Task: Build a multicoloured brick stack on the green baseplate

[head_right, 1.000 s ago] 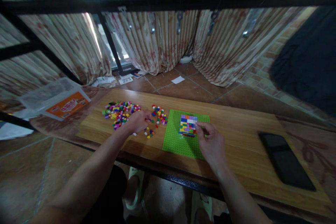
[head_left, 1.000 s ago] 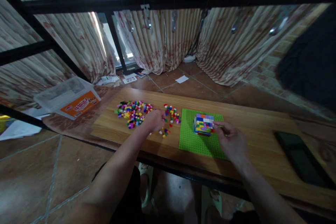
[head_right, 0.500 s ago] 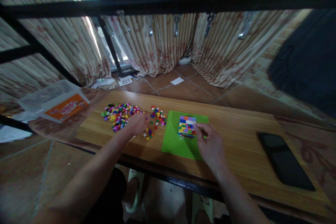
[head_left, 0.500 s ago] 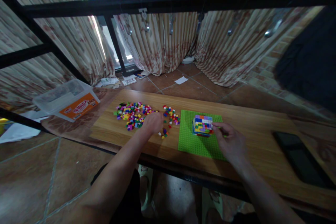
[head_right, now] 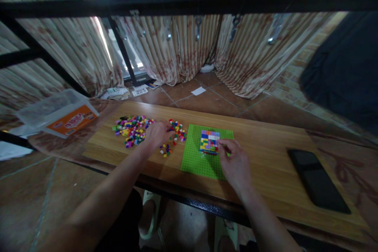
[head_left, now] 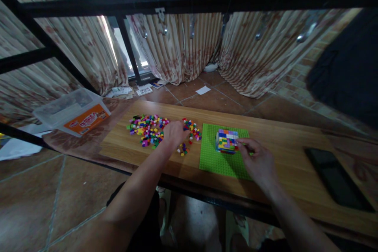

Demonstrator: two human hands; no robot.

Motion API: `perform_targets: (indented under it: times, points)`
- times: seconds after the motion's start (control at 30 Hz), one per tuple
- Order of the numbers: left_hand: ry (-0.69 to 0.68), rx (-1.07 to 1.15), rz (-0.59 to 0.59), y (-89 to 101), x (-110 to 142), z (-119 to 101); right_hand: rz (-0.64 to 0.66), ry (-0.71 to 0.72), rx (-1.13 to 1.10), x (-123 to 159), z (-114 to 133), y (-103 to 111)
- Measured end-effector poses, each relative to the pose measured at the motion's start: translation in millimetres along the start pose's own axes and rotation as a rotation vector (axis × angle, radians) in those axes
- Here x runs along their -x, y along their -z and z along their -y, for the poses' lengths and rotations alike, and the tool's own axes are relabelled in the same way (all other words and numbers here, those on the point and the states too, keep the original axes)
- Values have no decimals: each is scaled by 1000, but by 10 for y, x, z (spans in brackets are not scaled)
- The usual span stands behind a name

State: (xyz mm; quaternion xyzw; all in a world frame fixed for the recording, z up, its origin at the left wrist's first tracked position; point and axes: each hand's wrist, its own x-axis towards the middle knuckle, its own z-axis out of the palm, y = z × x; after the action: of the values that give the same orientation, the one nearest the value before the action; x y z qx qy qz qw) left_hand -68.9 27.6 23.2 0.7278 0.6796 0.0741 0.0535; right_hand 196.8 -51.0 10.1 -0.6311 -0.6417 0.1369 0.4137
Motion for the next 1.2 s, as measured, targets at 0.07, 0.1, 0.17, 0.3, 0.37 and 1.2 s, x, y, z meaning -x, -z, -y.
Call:
perform_targets:
  times: [0.07,0.1,0.17,0.3,0.37,1.2]
  points:
    - [24,-18,3,-29,-29,-60,7,9,12,4,-8,7]
    - [36,-24,5,-39,-41,-87,9,14,18,4,-13,12]
    - [48,-27,10,-49,-59,-123,12,19,19,1,-20,26]
    - [28,30,-34,-1,-76,-101,-12,21,5,-13,-4,57]
    - [17,94,-68,56,-74,-57,-32,24,-1,-18,21,68]
    - [-320,1489,299,92,514,-774,168,-57,-634,87,393,-18]
